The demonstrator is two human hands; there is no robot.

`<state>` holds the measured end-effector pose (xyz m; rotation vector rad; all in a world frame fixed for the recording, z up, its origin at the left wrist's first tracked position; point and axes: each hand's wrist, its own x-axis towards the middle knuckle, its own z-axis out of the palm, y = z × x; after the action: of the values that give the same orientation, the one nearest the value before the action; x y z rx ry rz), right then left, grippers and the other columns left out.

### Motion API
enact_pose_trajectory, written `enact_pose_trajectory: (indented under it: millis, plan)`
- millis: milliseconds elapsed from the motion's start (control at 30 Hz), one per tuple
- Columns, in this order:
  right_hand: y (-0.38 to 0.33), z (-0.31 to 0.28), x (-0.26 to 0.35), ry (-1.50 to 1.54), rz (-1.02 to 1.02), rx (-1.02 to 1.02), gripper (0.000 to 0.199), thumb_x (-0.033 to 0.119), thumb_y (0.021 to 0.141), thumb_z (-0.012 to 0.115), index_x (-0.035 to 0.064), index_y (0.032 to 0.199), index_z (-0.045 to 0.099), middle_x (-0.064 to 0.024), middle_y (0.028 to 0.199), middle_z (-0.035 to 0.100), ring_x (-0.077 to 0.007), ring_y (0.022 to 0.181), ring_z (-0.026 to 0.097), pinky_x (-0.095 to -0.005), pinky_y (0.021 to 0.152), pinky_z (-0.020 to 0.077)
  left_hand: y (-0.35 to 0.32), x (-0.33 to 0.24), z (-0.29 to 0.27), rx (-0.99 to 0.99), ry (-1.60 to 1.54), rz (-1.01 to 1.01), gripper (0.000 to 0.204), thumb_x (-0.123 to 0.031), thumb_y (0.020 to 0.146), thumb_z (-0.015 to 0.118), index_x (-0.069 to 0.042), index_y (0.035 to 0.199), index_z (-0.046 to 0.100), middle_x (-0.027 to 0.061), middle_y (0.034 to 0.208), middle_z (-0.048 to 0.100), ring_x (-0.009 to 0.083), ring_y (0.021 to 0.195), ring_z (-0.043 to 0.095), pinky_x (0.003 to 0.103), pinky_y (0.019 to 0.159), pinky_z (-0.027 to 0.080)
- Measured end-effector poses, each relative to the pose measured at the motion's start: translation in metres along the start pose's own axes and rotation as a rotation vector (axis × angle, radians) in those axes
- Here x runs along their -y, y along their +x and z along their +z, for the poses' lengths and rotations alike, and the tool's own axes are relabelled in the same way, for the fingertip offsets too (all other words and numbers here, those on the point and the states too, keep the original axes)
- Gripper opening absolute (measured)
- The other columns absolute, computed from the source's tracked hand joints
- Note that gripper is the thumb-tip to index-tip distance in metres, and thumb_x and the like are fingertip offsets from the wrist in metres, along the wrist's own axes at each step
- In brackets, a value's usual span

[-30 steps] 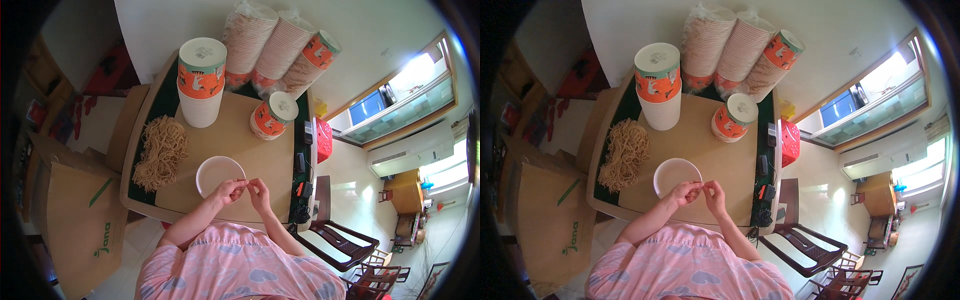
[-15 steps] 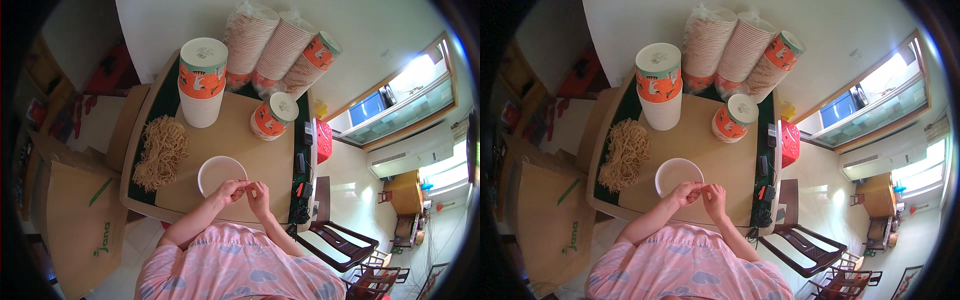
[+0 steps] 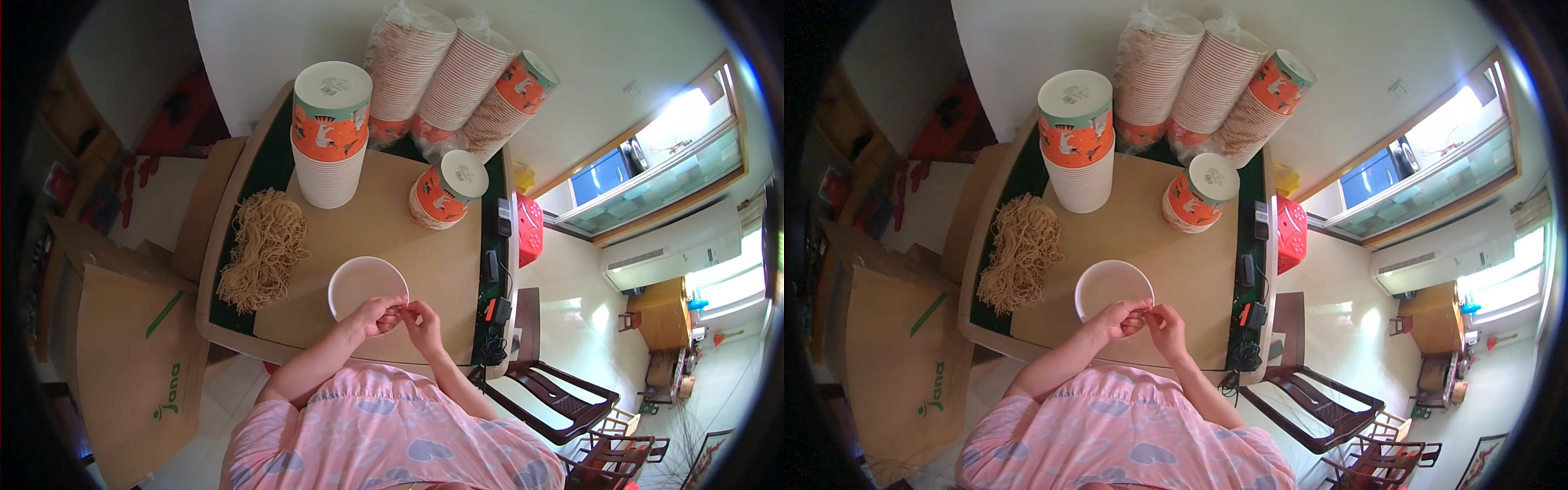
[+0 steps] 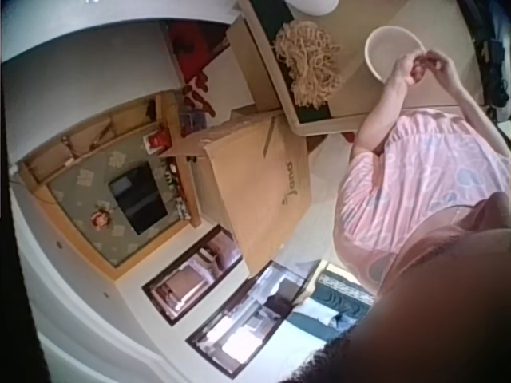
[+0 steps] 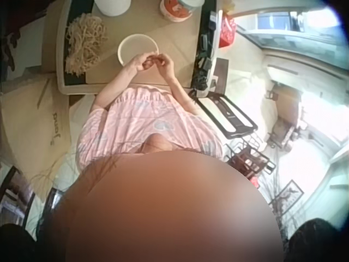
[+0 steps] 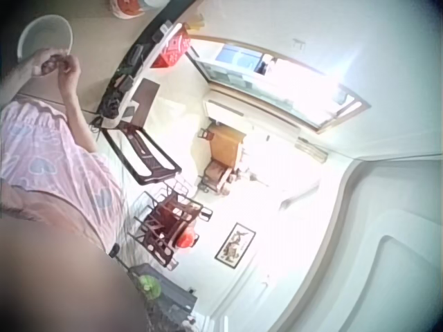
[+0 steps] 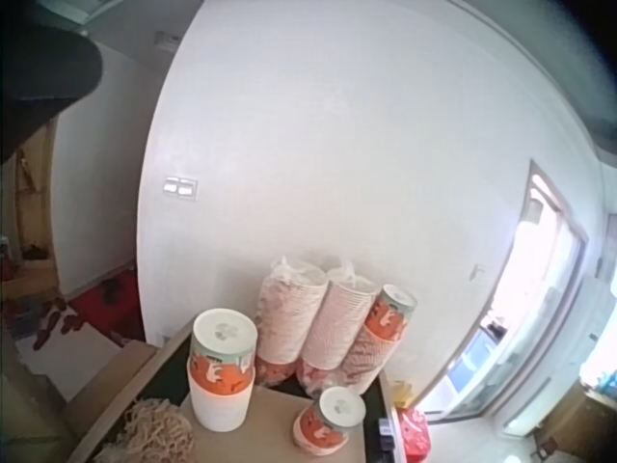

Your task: Placing decorative shredded paper into paper bowls for packaging.

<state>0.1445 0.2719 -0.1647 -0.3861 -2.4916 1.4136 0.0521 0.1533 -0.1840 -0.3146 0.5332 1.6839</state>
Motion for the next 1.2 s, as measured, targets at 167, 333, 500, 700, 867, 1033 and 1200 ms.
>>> enact_pose_trajectory:
  millis: [167, 333, 500, 700, 867, 1033, 1200]
  plan:
    - [-0.001, 0.002, -0.014, 0.158, 0.023, -0.102, 0.005, 0.003, 0.081, 0.061, 0.0001, 0.079, 0.057, 0.0007, 0.069, 0.054, -0.0068, 0.063, 0.047, -0.0215, 0.059, 0.0398, 0.003, -0.002, -0.009, 0.111, 0.003, 0.018, 0.012, -0.017, 0.085, 0.059, -0.008, 0.078, 0.055, -0.0082, 0.051, 0.031, 0.0014, 0.039, 0.025, 0.017, 0.033, 0.019]
    - [-0.002, 0.004, -0.015, 0.496, 0.326, -0.072, 0.006, 0.005, 0.082, 0.061, 0.0011, 0.083, 0.057, 0.0028, 0.071, 0.054, -0.0041, 0.066, 0.046, -0.0182, 0.058, 0.0364, 0.002, 0.009, -0.010, -0.124, 0.653, 0.451, 0.012, -0.015, 0.084, 0.060, -0.003, 0.082, 0.061, -0.0043, 0.054, 0.045, 0.0054, 0.043, 0.040, 0.019, 0.040, 0.033]
    - [-0.005, 0.007, -0.020, 0.432, 0.308, -0.126, 0.006, 0.006, 0.082, 0.062, 0.0011, 0.081, 0.059, 0.0023, 0.071, 0.054, -0.0043, 0.065, 0.047, -0.0187, 0.058, 0.0375, -0.020, 0.007, 0.017, -0.408, 1.411, 0.840, 0.011, -0.013, 0.079, 0.063, -0.003, 0.080, 0.063, 0.0025, 0.055, 0.052, 0.0096, 0.050, 0.050, 0.026, 0.049, 0.041]
    - [-0.001, 0.010, -0.010, 0.254, 0.113, -0.194, 0.007, 0.008, 0.081, 0.063, 0.0012, 0.082, 0.061, 0.0011, 0.071, 0.057, -0.0050, 0.065, 0.048, -0.0200, 0.058, 0.0389, -0.023, 0.011, 0.017, -0.447, 1.255, 0.847, 0.010, -0.012, 0.077, 0.065, -0.003, 0.078, 0.061, 0.0055, 0.055, 0.053, 0.0126, 0.048, 0.048, 0.027, 0.049, 0.041]
    - [0.002, 0.010, -0.013, 0.586, 0.398, -0.127, 0.007, 0.008, 0.081, 0.063, 0.0011, 0.084, 0.062, 0.0000, 0.072, 0.059, -0.0056, 0.066, 0.049, -0.0205, 0.058, 0.0394, -0.015, 0.013, 0.008, -0.321, 1.119, 0.760, 0.009, -0.011, 0.077, 0.064, -0.003, 0.081, 0.061, 0.0033, 0.054, 0.049, 0.0094, 0.048, 0.046, 0.026, 0.048, 0.039]
    - [-0.003, 0.011, -0.014, 0.311, 0.136, -0.181, 0.005, 0.003, 0.078, 0.064, 0.0010, 0.082, 0.062, -0.0018, 0.072, 0.058, -0.0087, 0.065, 0.051, -0.0220, 0.059, 0.0413, -0.024, 0.012, 0.017, -0.439, 1.540, 0.905, 0.007, -0.013, 0.078, 0.062, -0.007, 0.081, 0.062, 0.0096, 0.062, 0.059, 0.0228, 0.054, 0.058, 0.033, 0.051, 0.045]
    - [-0.002, 0.002, 0.007, 0.034, -0.088, -0.185, 0.007, -0.001, 0.075, 0.064, 0.0021, 0.081, 0.062, -0.0061, 0.072, 0.056, -0.0142, 0.064, 0.053, -0.0245, 0.060, 0.0433, -0.029, 0.011, 0.021, -0.458, 1.669, 0.927, 0.008, -0.016, 0.078, 0.062, -0.009, 0.081, 0.062, 0.0119, 0.067, 0.061, 0.0302, 0.062, 0.060, 0.038, 0.056, 0.047]
